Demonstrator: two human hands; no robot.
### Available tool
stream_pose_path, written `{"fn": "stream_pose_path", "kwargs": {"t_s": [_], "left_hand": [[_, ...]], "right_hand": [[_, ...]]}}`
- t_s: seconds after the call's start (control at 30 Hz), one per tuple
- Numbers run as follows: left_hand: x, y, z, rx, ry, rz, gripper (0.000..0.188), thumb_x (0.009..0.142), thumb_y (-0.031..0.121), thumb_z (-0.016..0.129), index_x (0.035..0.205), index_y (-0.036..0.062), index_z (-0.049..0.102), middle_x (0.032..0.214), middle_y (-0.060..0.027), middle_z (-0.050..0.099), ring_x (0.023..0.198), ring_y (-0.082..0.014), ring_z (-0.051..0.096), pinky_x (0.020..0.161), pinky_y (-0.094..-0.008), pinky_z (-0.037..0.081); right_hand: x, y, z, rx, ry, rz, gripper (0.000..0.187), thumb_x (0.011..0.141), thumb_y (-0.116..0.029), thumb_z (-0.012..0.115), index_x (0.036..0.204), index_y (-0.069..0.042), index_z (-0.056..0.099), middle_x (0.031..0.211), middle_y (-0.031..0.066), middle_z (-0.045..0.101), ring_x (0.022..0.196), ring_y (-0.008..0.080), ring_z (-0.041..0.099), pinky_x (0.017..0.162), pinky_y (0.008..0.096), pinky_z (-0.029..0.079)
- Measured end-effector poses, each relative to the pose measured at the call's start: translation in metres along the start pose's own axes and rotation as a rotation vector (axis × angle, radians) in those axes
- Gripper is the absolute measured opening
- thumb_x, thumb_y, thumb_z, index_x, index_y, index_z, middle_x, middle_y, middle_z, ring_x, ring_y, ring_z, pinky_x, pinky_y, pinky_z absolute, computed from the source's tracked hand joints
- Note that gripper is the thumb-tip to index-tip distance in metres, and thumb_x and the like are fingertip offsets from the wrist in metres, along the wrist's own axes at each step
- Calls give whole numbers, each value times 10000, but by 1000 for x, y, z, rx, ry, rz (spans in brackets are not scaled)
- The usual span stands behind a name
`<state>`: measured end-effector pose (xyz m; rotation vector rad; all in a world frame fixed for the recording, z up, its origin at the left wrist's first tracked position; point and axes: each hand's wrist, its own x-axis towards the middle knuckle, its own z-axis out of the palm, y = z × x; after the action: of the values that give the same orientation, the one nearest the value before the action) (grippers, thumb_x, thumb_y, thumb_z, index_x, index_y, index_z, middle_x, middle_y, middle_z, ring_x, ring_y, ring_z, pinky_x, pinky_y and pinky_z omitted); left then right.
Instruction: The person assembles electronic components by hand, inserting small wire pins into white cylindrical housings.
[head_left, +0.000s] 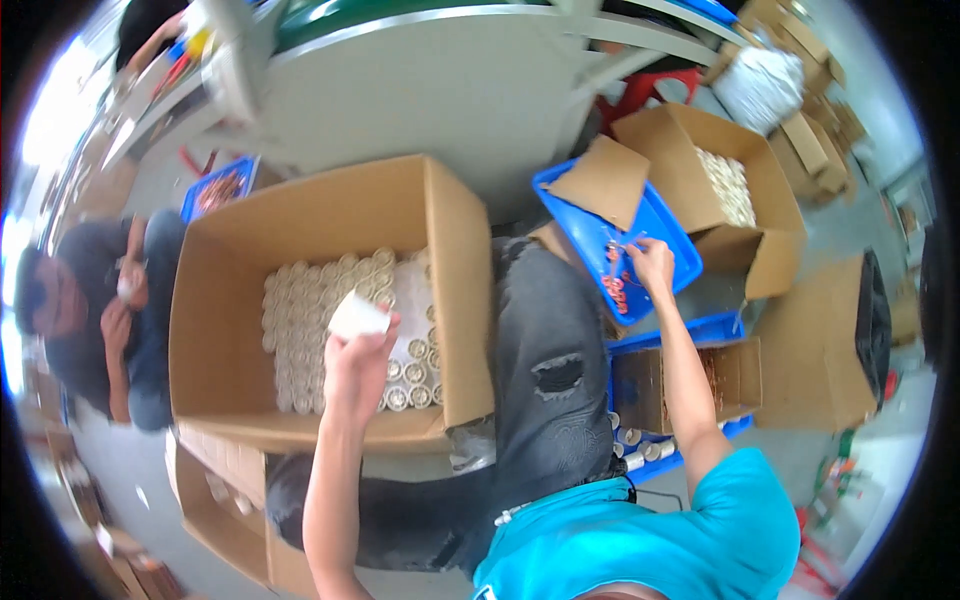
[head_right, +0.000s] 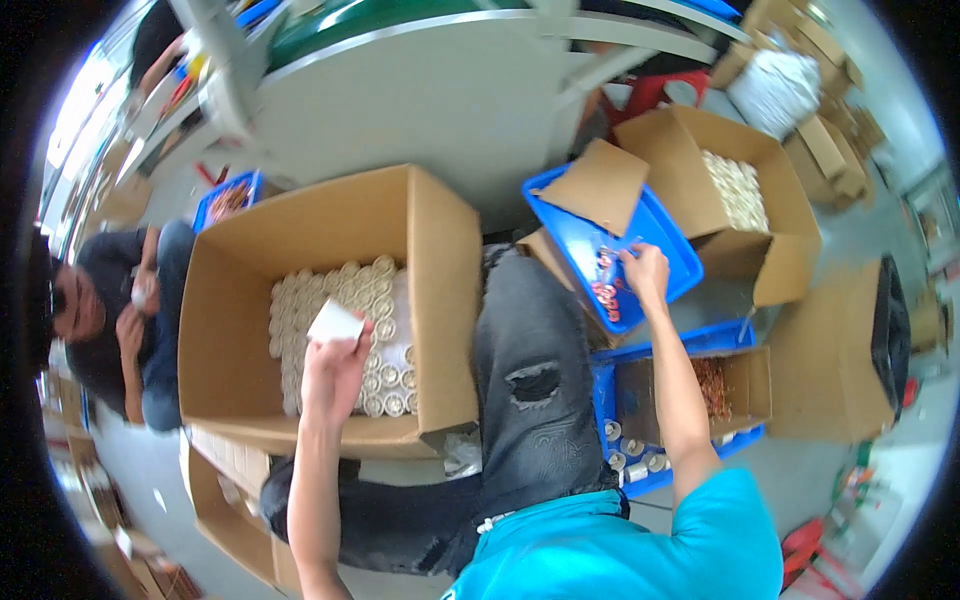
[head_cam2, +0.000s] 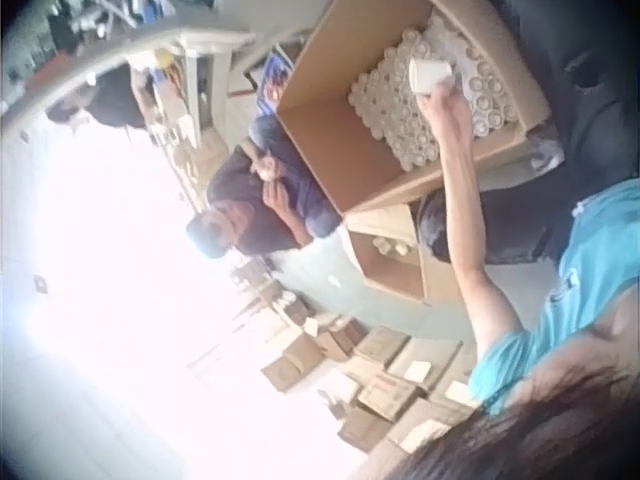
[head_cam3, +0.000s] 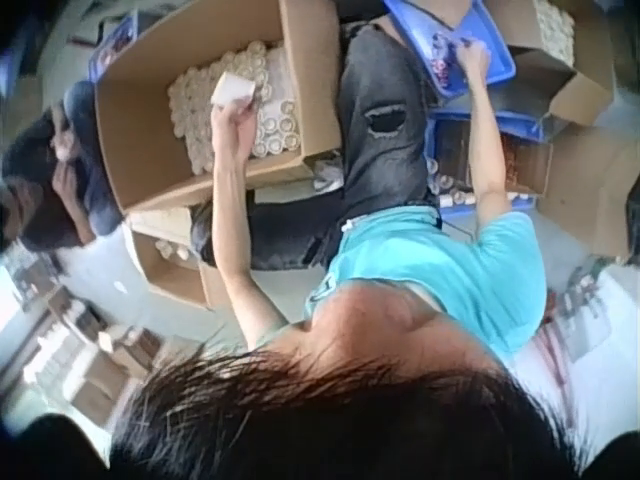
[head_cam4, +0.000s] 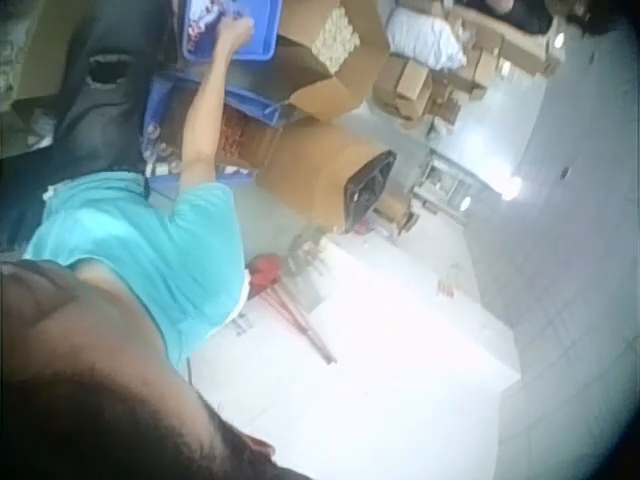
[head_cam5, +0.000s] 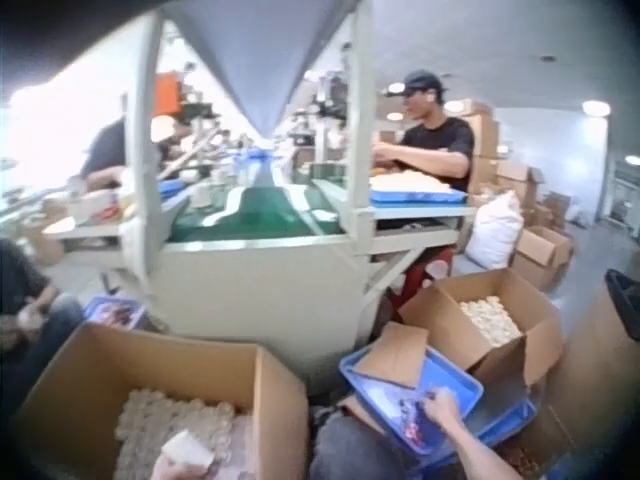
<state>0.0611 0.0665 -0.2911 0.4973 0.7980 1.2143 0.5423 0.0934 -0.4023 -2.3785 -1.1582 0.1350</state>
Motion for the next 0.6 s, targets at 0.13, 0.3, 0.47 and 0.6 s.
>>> {"fn": "stream_pose_path", "kwargs": {"t_s": [0.13, 0.3, 0.47, 0.6], "left_hand": [[1, 4, -4, -4, 93, 122, 341, 833, 17, 677, 1142, 0, 534, 1081, -101, 617, 973, -218, 620, 887, -349, 506], [-5, 20, -15, -1, 159, 230, 328, 840, 88, 752, 1093, 16, 554, 1015, -58, 624, 906, -164, 619, 834, -325, 504], [-16, 22, -14, 96, 133, 364, 421, 775, 79, 810, 1107, 17, 560, 994, -35, 619, 881, -127, 614, 827, -305, 506], [-24, 26, -5, 237, 11, 304, 452, 768, 99, 822, 1131, 11, 566, 1012, -41, 626, 912, -124, 626, 808, -286, 523]], "right_hand": [[-3, 0, -1, 1, -41, -57, 228, 787, -194, 744, 915, -5, 734, 896, 217, 713, 808, 319, 707, 740, 411, 541], [12, 13, -30, 325, 166, -75, 211, 811, -121, 728, 981, -4, 681, 859, 145, 717, 768, 239, 696, 716, 369, 545], [-6, -55, -108, 347, 362, -371, 144, 871, -40, 675, 988, 43, 665, 880, 120, 702, 800, 209, 677, 751, 333, 537], [-48, -155, -123, 784, -44, -541, 165, 889, -53, 676, 1025, 38, 653, 886, 108, 689, 778, 157, 671, 709, 273, 558]]}}
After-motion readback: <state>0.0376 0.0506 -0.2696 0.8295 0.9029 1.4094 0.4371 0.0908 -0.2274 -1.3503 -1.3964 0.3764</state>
